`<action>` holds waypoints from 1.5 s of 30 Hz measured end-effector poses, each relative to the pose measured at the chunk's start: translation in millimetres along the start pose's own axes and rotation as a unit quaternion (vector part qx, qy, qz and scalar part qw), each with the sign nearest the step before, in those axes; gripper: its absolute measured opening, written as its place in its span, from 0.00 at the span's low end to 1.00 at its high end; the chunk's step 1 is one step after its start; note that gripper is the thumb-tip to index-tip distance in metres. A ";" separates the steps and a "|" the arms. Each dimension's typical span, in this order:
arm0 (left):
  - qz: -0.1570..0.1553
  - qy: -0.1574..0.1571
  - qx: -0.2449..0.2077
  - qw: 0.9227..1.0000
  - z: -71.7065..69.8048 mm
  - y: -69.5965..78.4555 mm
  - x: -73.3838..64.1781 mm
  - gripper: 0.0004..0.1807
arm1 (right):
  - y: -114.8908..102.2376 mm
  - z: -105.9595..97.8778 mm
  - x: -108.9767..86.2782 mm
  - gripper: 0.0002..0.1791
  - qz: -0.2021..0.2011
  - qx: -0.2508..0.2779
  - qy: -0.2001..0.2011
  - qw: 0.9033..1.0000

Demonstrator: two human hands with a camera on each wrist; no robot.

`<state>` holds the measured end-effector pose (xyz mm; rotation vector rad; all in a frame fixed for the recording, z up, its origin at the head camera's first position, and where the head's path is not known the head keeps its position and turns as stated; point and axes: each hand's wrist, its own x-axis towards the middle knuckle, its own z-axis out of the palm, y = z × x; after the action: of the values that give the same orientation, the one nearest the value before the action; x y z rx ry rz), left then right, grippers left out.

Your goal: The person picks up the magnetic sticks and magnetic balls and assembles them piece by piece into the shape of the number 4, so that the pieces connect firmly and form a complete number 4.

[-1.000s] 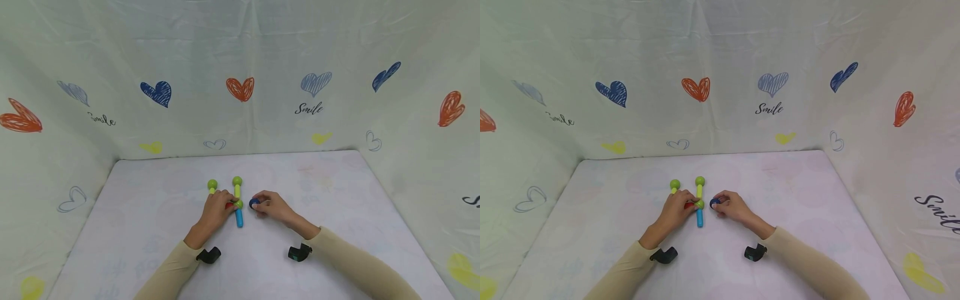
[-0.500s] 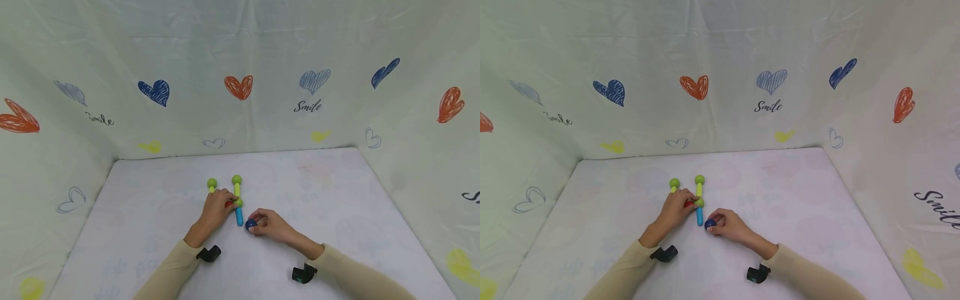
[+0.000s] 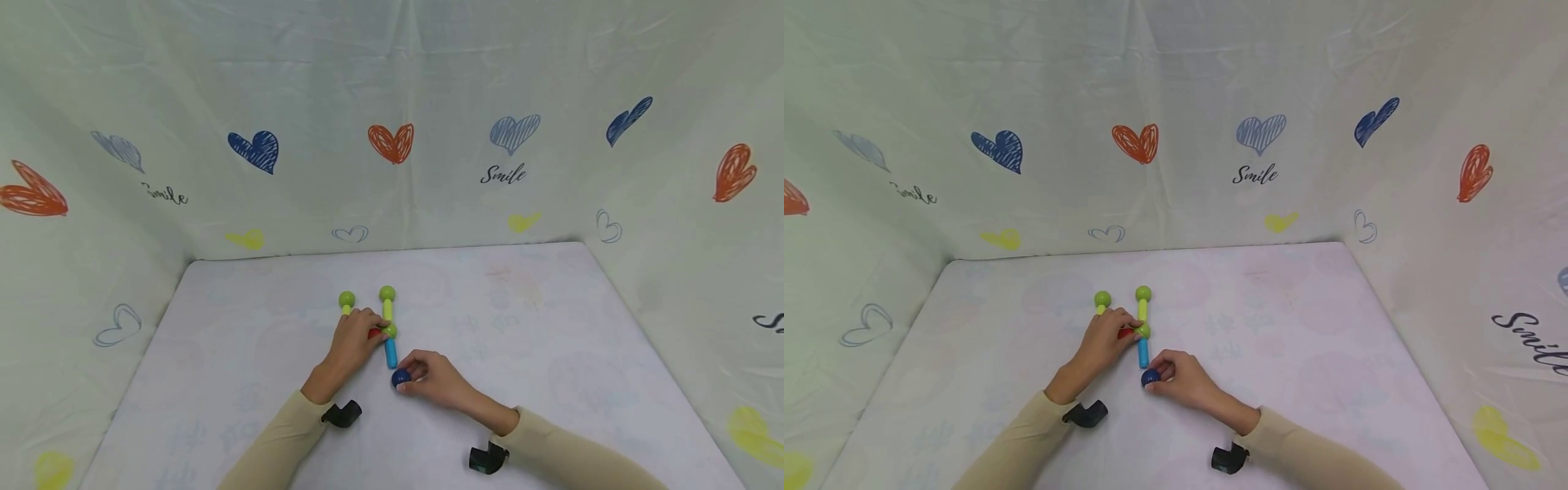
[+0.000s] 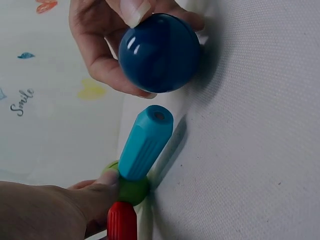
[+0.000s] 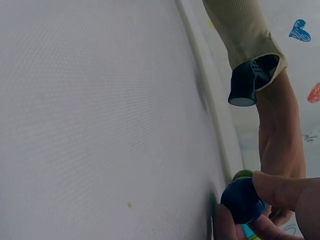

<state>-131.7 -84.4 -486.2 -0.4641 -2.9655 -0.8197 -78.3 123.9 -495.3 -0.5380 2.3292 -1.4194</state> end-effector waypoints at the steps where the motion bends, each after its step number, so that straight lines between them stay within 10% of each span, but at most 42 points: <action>1: 0.000 0.000 -0.001 1.000 0.1 -0.3 0.0 0.13 | -0.8 0.9 -0.2 0.16 0.001 0.002 0.003 1.000; 45: -0.015 -0.006 -0.003 1.000 -1.4 1.3 3.0 0.13 | -6.3 18.6 10.9 0.20 0.003 -0.001 0.045 0.999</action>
<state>-134.3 -83.2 -484.0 -0.4281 -2.9888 -0.8331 -77.8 101.8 -498.8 -0.4769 2.4005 -1.4658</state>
